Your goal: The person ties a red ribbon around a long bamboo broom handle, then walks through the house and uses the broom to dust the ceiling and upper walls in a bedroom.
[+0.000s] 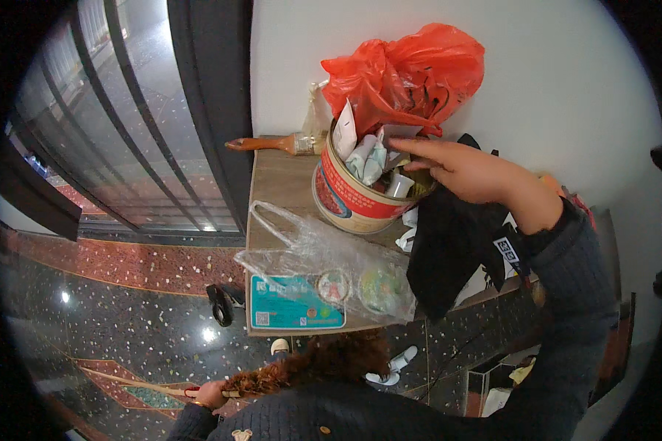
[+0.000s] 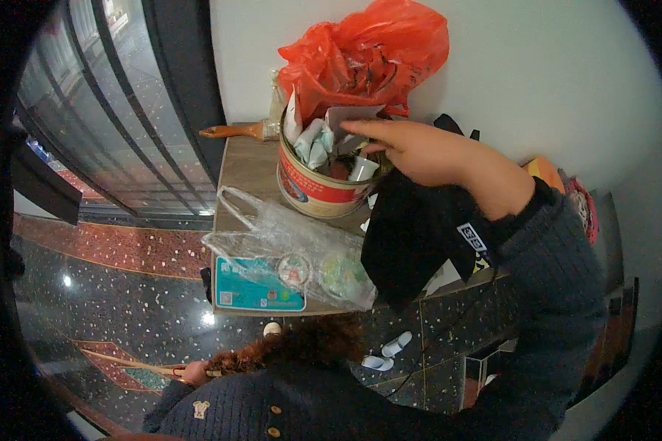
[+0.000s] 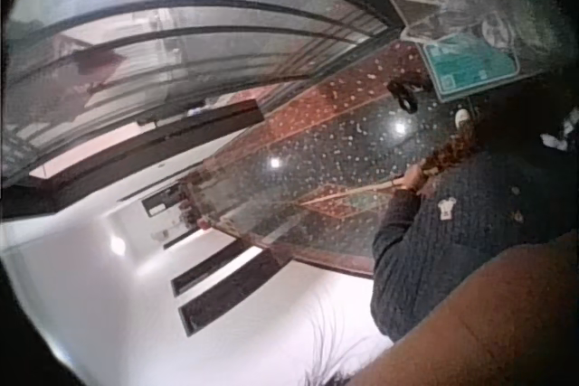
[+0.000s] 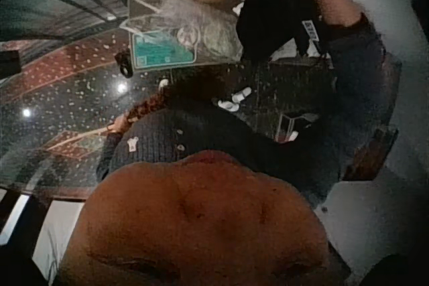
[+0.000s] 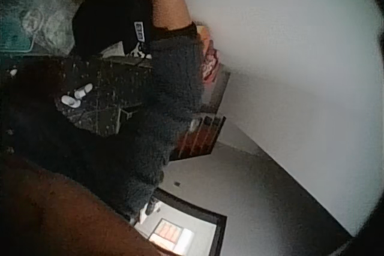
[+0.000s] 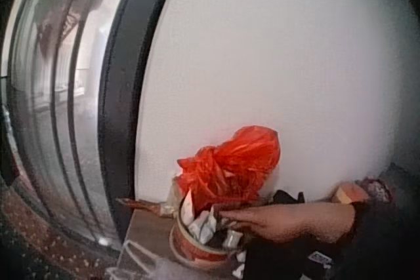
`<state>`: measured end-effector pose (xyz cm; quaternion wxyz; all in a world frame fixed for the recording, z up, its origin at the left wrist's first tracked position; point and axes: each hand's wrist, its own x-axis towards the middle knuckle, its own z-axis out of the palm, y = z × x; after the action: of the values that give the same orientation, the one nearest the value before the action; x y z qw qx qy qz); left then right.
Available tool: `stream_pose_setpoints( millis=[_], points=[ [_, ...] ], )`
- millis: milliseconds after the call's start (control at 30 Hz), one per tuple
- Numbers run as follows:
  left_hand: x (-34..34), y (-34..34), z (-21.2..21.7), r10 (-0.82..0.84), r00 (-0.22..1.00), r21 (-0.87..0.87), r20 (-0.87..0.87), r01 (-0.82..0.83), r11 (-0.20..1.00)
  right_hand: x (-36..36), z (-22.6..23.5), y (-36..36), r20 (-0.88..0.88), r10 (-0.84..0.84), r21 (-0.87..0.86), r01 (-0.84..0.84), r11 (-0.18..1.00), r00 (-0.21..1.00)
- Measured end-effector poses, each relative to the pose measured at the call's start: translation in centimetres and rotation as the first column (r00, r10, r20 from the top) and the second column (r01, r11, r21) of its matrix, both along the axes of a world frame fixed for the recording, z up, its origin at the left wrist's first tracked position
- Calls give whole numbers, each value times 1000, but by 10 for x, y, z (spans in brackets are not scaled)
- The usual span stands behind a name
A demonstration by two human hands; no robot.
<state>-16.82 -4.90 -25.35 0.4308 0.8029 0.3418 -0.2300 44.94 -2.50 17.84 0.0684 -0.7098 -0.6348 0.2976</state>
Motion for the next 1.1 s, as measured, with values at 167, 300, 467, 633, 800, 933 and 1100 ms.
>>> stream_pose_setpoints(
  millis=[167,300,467,633,800,933,1100],
  points=[
    [6,12,3,-39,999,-44,-30,38,998,3,-2,1,-10,-18,-17,18,1000,1000],
    [14,15,10,-58,998,-22,-25,57,998,2,-5,4,65,5,-29,-3,1000,998],
    [12,12,10,-55,996,20,-64,56,998,1,-12,8,217,99,109,-124,986,971],
    [2,9,4,-51,998,-51,-48,49,998,4,-13,5,171,113,98,-131,987,979],
    [-3,6,6,-87,993,-44,-74,84,996,5,-15,2,96,94,136,-107,985,991],
    [-3,5,9,-67,997,55,-40,69,996,5,6,-9,17,206,161,-206,965,978],
    [3,6,11,-23,999,63,27,21,998,-22,54,-85,139,-114,225,80,971,984]
  ],
)
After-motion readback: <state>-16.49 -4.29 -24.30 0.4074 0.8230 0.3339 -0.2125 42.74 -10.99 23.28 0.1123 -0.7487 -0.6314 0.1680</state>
